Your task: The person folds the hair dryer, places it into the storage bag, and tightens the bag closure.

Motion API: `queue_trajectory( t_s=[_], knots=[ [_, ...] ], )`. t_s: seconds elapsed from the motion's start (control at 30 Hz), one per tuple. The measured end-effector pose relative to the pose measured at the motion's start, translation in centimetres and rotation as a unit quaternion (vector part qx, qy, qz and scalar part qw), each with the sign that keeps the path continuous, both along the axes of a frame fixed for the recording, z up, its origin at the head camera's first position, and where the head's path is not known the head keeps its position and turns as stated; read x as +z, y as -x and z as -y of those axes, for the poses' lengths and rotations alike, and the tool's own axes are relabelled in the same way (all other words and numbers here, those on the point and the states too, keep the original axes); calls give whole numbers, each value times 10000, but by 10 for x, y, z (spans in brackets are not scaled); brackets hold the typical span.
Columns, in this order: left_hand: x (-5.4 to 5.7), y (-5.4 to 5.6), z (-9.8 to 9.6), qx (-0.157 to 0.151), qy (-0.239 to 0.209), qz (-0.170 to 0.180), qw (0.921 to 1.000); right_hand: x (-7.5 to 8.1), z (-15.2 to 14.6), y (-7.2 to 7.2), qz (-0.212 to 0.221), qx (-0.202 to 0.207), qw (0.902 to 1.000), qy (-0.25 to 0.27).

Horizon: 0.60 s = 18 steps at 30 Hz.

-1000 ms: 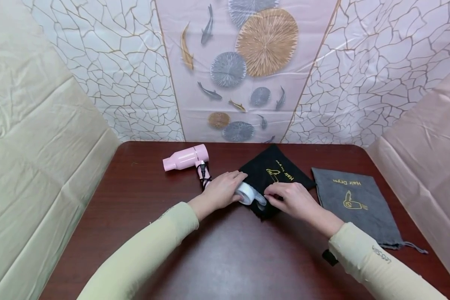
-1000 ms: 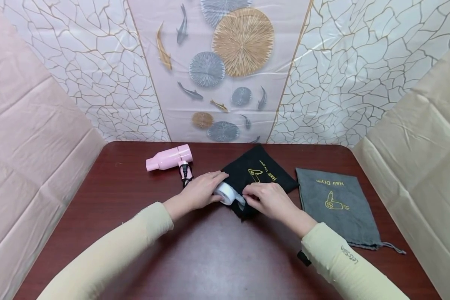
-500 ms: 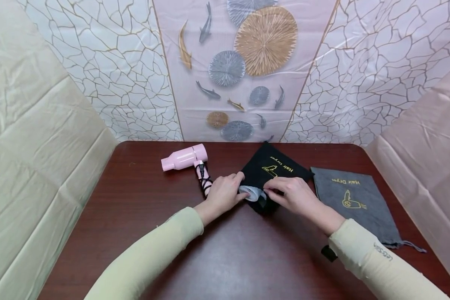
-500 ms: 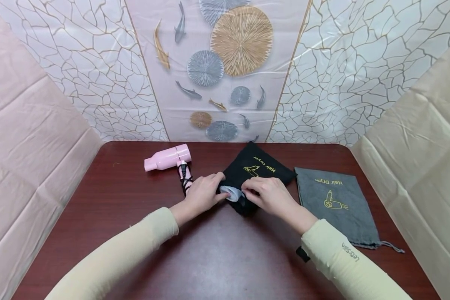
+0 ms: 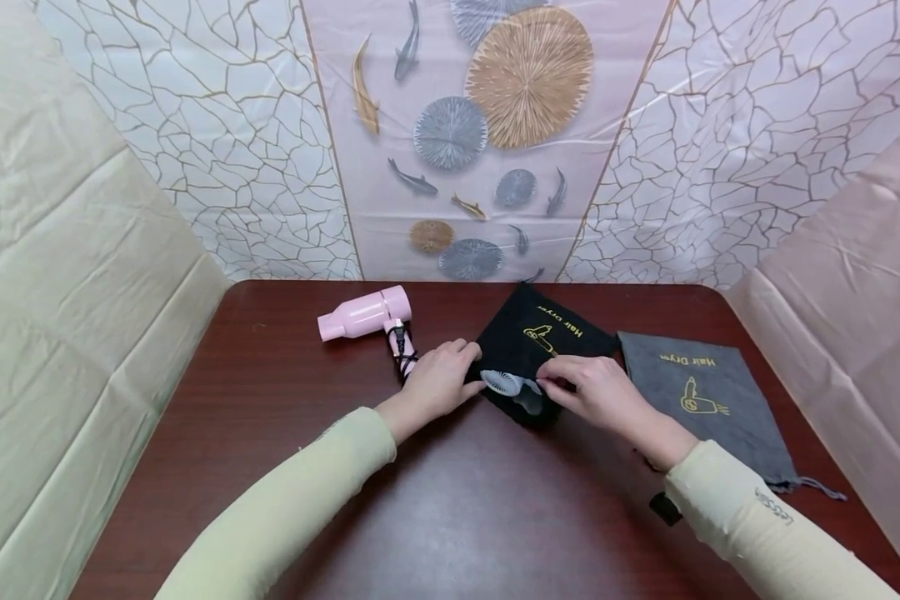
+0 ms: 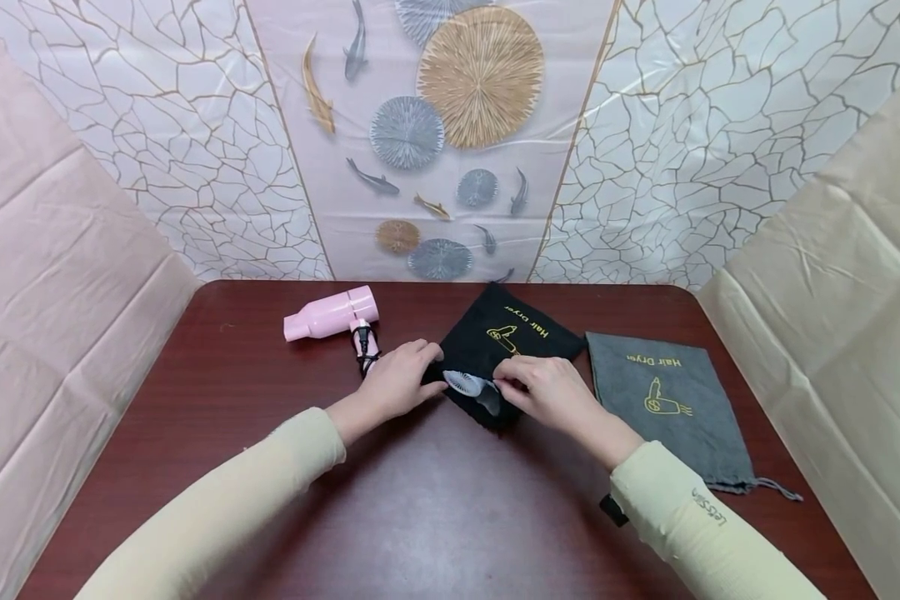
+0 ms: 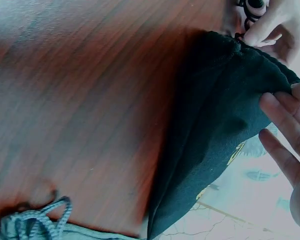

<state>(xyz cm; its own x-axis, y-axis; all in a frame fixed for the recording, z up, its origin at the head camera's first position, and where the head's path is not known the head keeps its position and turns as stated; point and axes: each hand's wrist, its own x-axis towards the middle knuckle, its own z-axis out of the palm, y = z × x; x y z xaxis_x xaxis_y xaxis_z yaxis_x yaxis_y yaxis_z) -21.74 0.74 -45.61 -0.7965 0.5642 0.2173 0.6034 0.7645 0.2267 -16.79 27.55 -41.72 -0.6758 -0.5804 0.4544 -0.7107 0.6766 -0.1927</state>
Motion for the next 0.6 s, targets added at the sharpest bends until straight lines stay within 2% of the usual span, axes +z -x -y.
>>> queue_trajectory(
  t_s=[0.13,0.23,0.47,0.6],
  knots=[
    [6,4,12,-273,296,-51,9992,-2,-1,-2,291,-69,9994,-177],
    [8,8,16,-337,474,-100,9983,-3,0,-5,412,-77,9989,-218],
    [9,15,14,-251,906,-144,9955,-9,-7,-18,549,-383,9977,-92],
    [7,18,13,-185,1199,-144,9925,-15,-12,-29,778,-668,9939,-398]
  ],
)
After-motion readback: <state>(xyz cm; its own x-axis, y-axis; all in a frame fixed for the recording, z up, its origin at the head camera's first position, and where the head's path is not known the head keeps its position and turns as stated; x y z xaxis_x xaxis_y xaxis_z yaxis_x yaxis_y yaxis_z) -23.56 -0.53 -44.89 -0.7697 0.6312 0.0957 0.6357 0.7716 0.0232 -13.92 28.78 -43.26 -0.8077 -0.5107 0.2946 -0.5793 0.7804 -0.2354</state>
